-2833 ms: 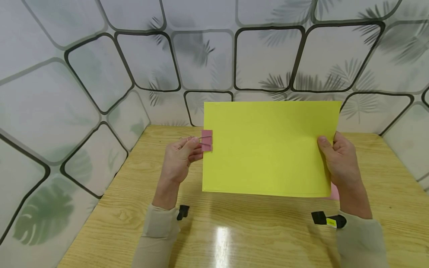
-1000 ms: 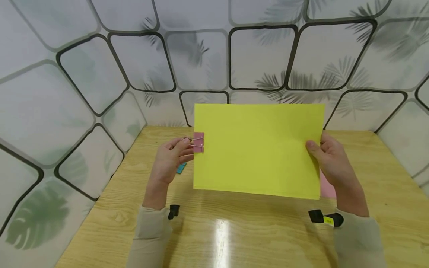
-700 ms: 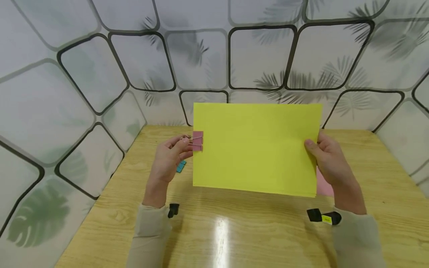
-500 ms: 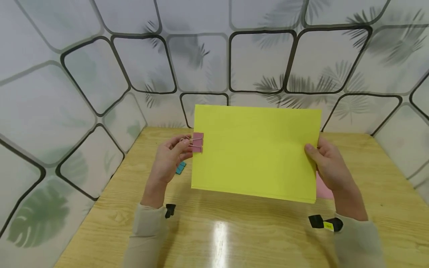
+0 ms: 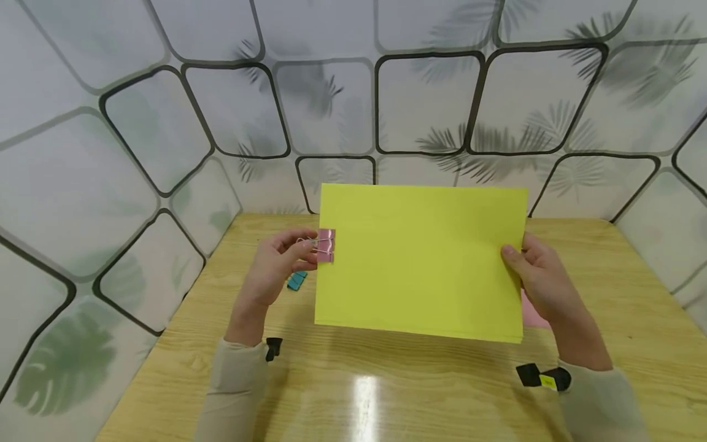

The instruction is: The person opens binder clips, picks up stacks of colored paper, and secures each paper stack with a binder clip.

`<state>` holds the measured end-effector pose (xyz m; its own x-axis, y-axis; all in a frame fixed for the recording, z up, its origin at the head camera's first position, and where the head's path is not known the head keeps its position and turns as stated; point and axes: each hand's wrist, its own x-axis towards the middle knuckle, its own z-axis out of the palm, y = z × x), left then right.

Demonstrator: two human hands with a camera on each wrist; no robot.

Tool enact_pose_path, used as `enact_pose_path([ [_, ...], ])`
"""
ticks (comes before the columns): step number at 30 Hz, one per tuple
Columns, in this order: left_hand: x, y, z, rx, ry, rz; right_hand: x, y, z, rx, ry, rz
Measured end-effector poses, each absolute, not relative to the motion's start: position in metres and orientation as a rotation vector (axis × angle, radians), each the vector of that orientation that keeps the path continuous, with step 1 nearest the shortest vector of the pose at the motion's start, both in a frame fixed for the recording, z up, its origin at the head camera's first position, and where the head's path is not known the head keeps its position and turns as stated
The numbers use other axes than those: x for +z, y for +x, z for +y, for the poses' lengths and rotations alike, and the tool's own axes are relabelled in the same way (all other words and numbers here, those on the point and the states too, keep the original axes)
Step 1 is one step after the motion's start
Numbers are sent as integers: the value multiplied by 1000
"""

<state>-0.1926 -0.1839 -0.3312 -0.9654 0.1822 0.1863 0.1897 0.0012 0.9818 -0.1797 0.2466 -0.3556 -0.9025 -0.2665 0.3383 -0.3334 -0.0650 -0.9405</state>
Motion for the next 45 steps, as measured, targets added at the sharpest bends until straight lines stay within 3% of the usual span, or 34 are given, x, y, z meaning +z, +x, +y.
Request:
enact_pose_path([
  [45, -340, -195, -205, -1854, -368, -2767, -359, -182, 254, 1830, 710, -2591],
])
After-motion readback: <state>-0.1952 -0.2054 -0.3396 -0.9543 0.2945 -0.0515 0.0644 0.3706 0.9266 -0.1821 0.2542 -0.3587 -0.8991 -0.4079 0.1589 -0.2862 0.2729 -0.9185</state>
